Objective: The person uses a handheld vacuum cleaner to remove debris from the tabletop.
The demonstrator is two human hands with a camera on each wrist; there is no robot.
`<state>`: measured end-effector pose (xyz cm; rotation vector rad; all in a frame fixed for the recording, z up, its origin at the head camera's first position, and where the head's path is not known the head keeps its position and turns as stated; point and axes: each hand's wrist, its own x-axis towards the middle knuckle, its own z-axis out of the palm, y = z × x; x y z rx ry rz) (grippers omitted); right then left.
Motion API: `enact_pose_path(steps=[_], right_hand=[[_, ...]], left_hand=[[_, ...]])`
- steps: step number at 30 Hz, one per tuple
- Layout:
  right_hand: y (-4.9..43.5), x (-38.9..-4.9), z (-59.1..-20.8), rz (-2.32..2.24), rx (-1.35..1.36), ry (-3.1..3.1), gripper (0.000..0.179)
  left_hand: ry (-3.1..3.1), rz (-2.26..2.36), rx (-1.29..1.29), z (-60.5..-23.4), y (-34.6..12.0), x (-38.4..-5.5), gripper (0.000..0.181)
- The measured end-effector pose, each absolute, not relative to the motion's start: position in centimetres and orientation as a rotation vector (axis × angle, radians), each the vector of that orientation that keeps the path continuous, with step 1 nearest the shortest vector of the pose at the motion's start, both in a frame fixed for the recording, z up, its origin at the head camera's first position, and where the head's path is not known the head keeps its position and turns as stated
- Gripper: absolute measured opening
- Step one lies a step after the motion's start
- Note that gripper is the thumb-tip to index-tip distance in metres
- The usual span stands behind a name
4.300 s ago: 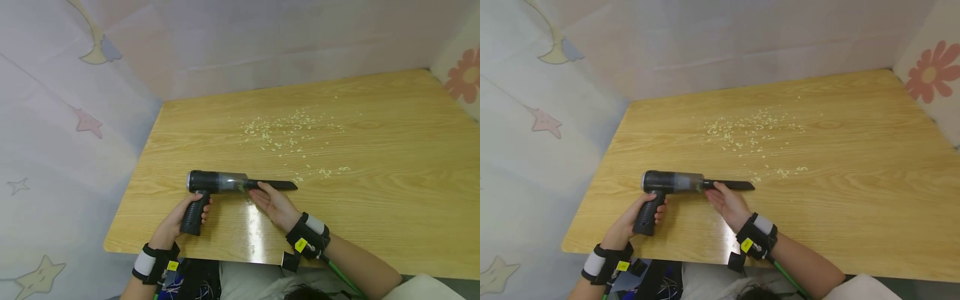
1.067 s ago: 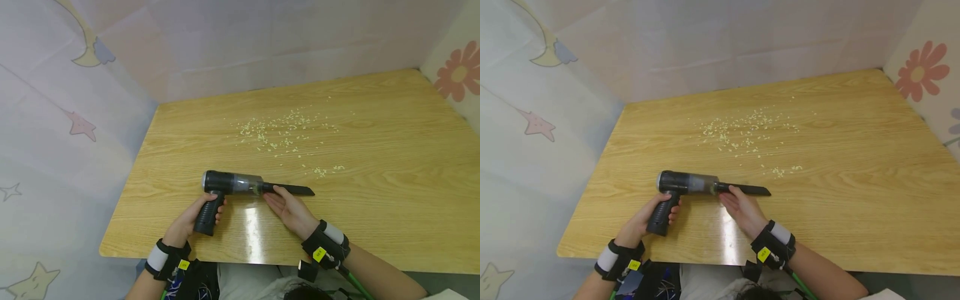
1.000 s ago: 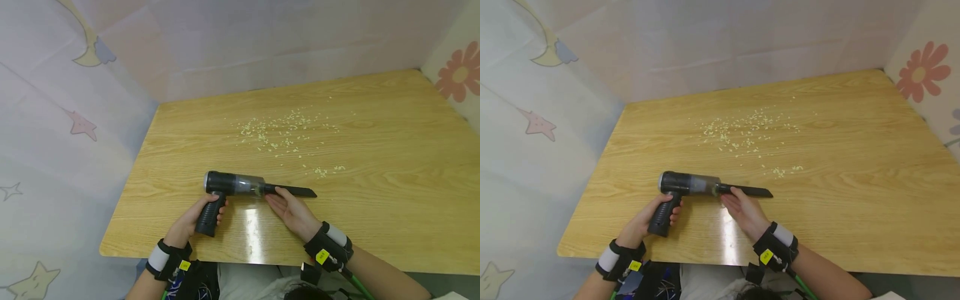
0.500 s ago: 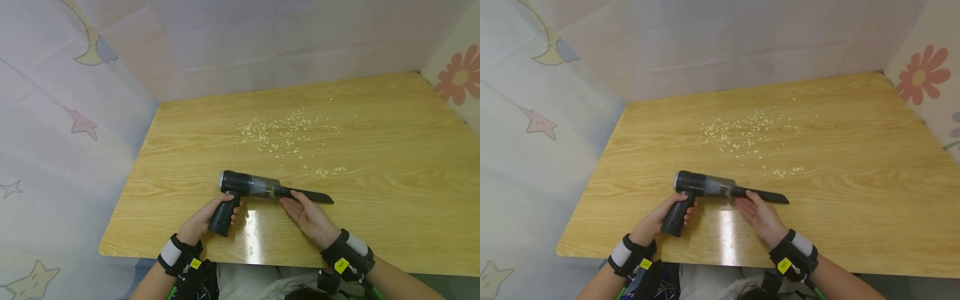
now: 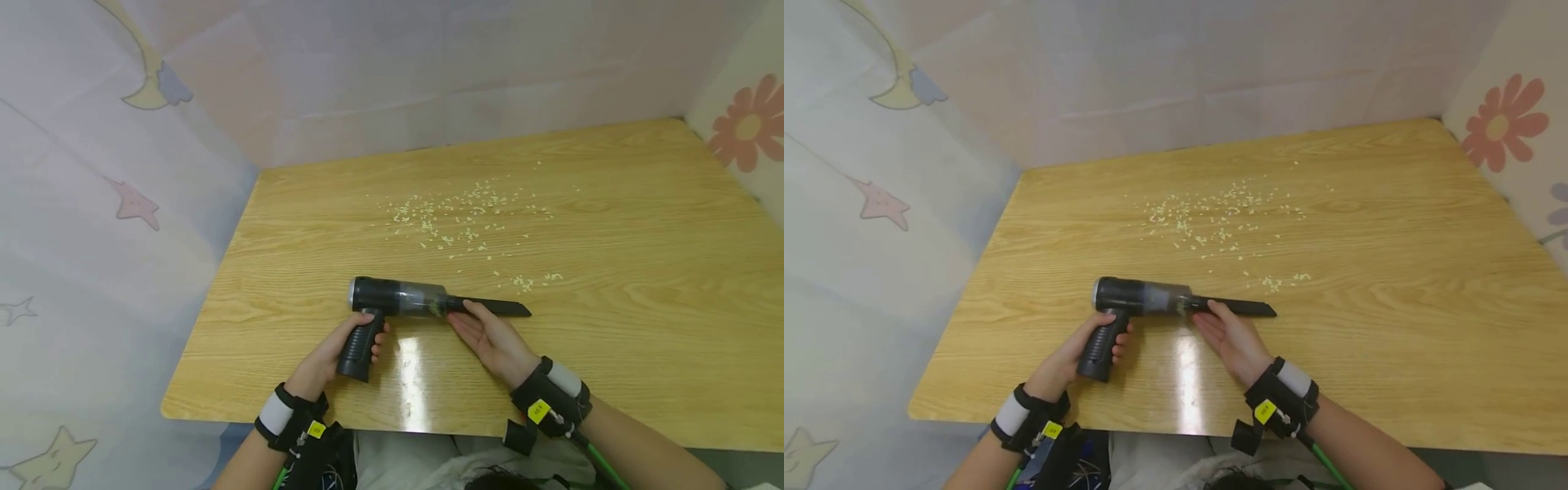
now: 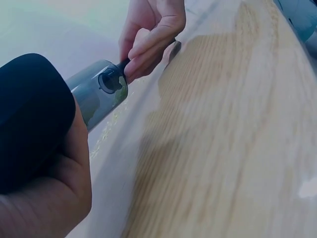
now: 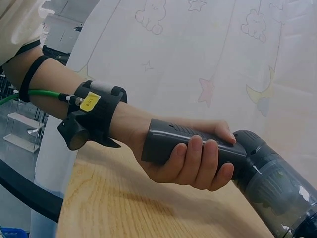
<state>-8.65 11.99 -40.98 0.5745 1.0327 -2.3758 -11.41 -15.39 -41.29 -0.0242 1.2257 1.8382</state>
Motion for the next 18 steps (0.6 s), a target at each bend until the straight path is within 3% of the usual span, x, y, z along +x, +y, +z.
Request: enact_pose_path(steps=[10, 18], right_hand=[[11.1, -10.8, -40.6, -2.398, 0.576, 0.959, 0.016], [11.0, -11.9, -40.3, -2.407, 0.594, 0.935, 0.013]], left_hand=[[1.224, 1.896, -0.047, -40.3, -15.9, -11.7, 0.029], [1.272, 1.918, -0.060, -39.7, -15.5, -11.9, 0.028]])
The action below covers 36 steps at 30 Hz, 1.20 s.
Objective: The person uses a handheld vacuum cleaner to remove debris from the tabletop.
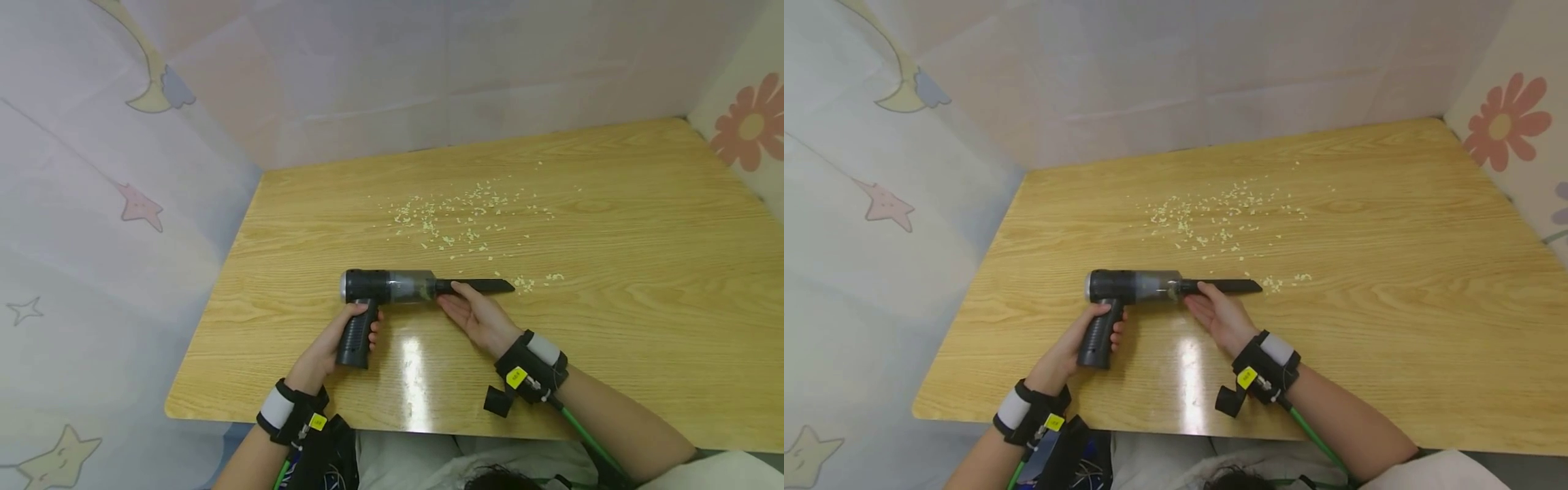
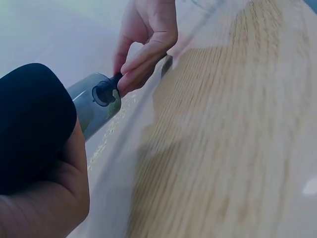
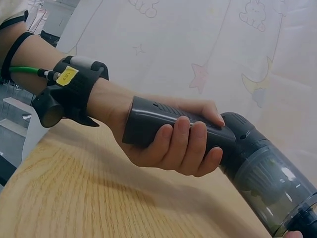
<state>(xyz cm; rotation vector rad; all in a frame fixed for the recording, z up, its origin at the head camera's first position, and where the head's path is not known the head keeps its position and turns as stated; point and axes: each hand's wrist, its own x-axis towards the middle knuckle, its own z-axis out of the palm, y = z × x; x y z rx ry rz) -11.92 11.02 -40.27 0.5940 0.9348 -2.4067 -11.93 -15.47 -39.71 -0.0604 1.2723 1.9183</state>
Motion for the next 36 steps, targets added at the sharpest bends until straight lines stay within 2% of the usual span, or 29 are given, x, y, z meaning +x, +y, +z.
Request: enact_pose_path(steps=[9, 15, 36], right_hand=[[11.7, -12.3, -40.2, -2.434, 0.648, 0.872, 0.009], [12.2, -12.5, -40.3, -2.440, 0.665, 0.860, 0.013], [12.8, -11.0, -40.3, -2.427, 0.602, 0.856, 0.011]], left_hand=[[1.278, 1.919, -0.080, -39.8, -14.6, -12.4, 0.028], [1.278, 1.917, -0.107, -40.4, -14.1, -12.8, 0.027], [1.373, 1.862, -0.084, -40.4, -14.4, -12.2, 0.029]])
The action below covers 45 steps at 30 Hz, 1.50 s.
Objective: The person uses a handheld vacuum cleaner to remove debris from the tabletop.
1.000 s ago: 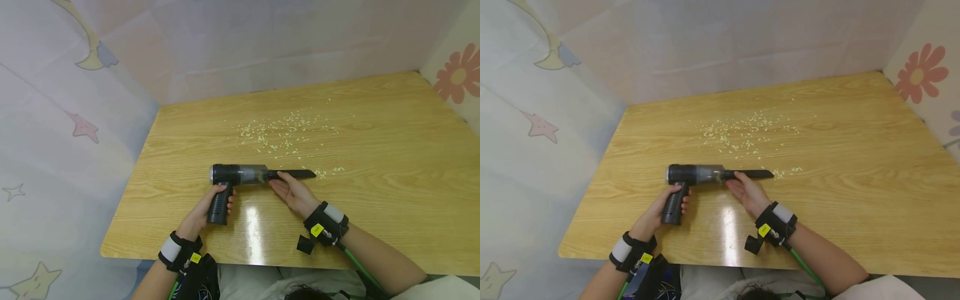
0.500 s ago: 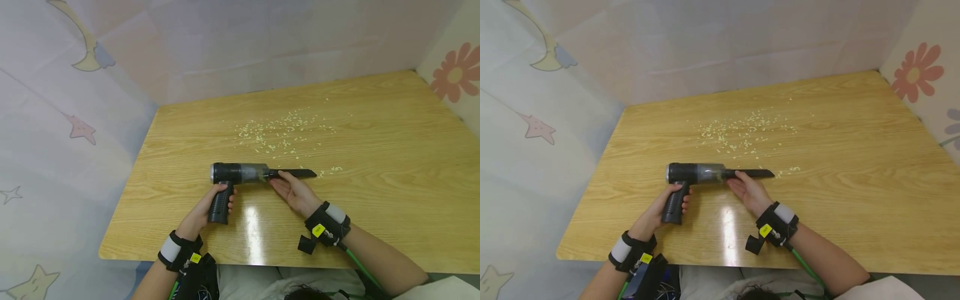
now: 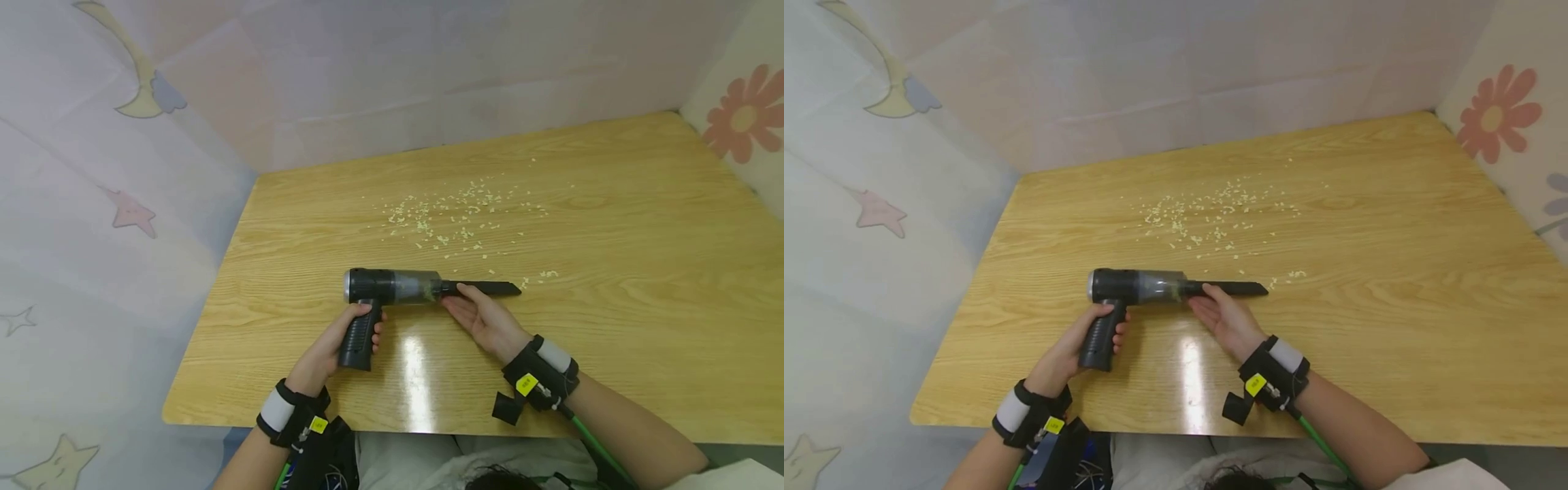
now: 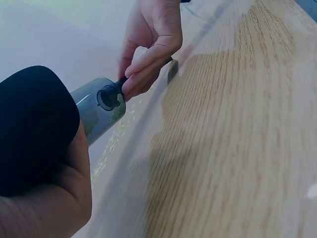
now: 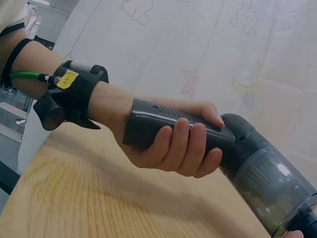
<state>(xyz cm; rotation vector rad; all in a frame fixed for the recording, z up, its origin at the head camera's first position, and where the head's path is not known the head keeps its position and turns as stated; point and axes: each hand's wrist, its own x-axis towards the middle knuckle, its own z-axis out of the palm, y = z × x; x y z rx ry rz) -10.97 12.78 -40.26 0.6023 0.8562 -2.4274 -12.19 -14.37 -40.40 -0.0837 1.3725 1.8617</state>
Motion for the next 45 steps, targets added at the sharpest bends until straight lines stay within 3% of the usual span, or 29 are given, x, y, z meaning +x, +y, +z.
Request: enact_pose_path(steps=[27, 36, 45], right_hand=[[15.3, -11.7, -40.3, -2.489, 0.708, 0.886, 0.005], [16.5, -12.0, -40.0, -2.521, 0.801, 0.782, 0.019], [17.3, -12.2, -40.2, -2.536, 0.823, 0.723, 0.021]], left_hand=[[1.306, 1.885, -0.137, -40.1, -10.0, -13.3, 0.027], [1.260, 1.897, -0.099, -40.0, -8.5, -13.9, 0.029], [1.249, 1.889, -0.099, -40.3, -7.6, -14.1, 0.029]])
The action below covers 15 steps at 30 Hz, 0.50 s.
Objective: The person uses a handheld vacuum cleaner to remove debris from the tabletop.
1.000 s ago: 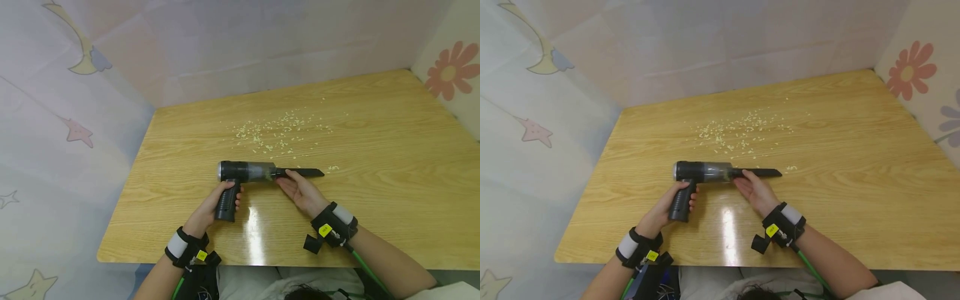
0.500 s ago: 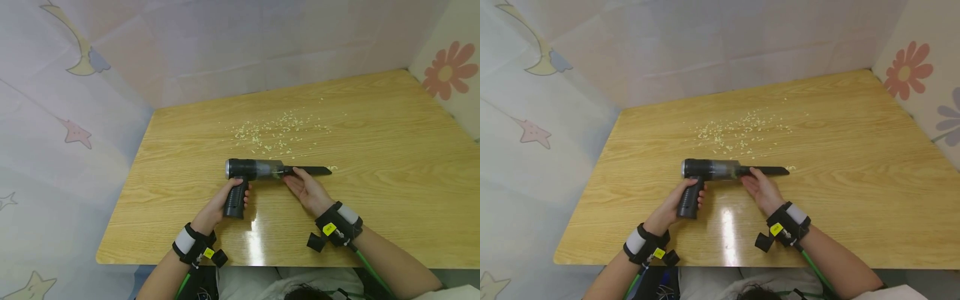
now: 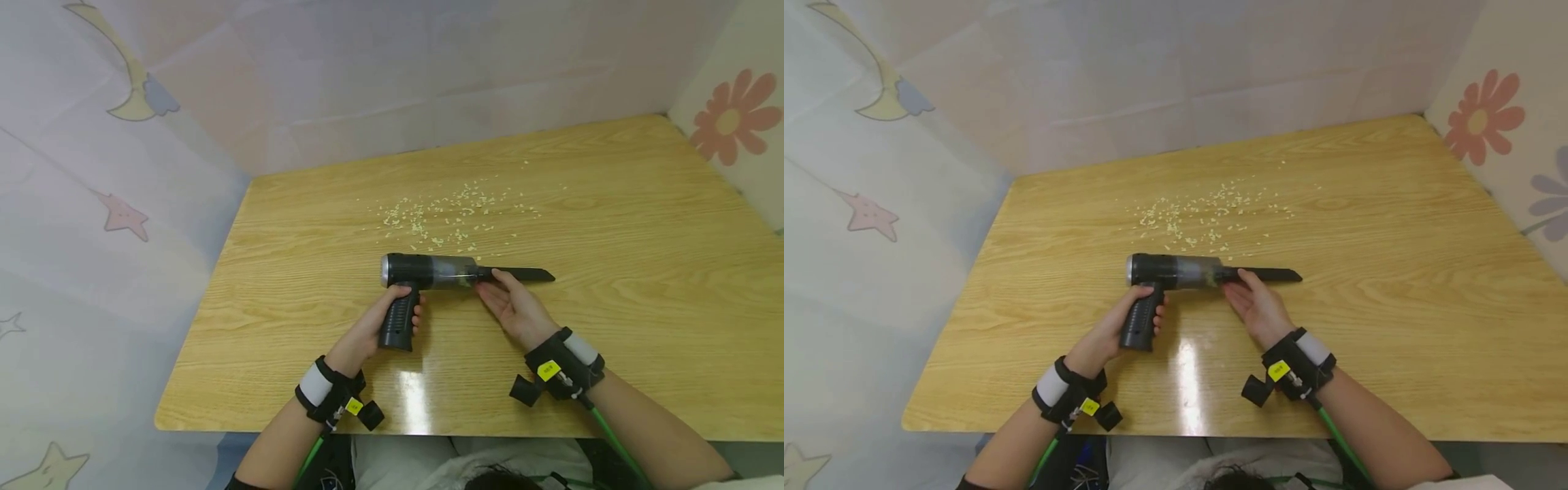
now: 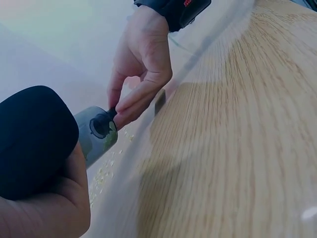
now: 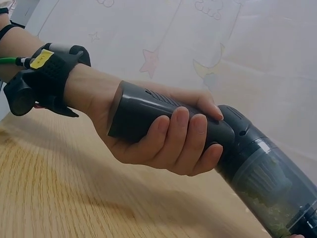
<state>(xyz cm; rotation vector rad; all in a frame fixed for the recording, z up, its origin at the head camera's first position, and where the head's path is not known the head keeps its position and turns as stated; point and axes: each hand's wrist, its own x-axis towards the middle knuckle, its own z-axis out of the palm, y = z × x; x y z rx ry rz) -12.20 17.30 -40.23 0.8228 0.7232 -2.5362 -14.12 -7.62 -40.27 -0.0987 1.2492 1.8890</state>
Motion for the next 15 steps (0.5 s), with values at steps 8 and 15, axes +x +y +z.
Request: enact_pose_path(steps=[8, 15], right_hand=[[15.5, -11.8, -40.5, -2.486, 0.728, 0.883, 0.013], [12.5, -11.7, -40.6, -2.414, 0.653, 0.993, 0.038]], left_hand=[[1.206, 1.905, -0.123, -40.1, -9.7, -13.3, 0.027], [1.207, 1.924, -0.136, -39.2, -13.0, -12.0, 0.027]])
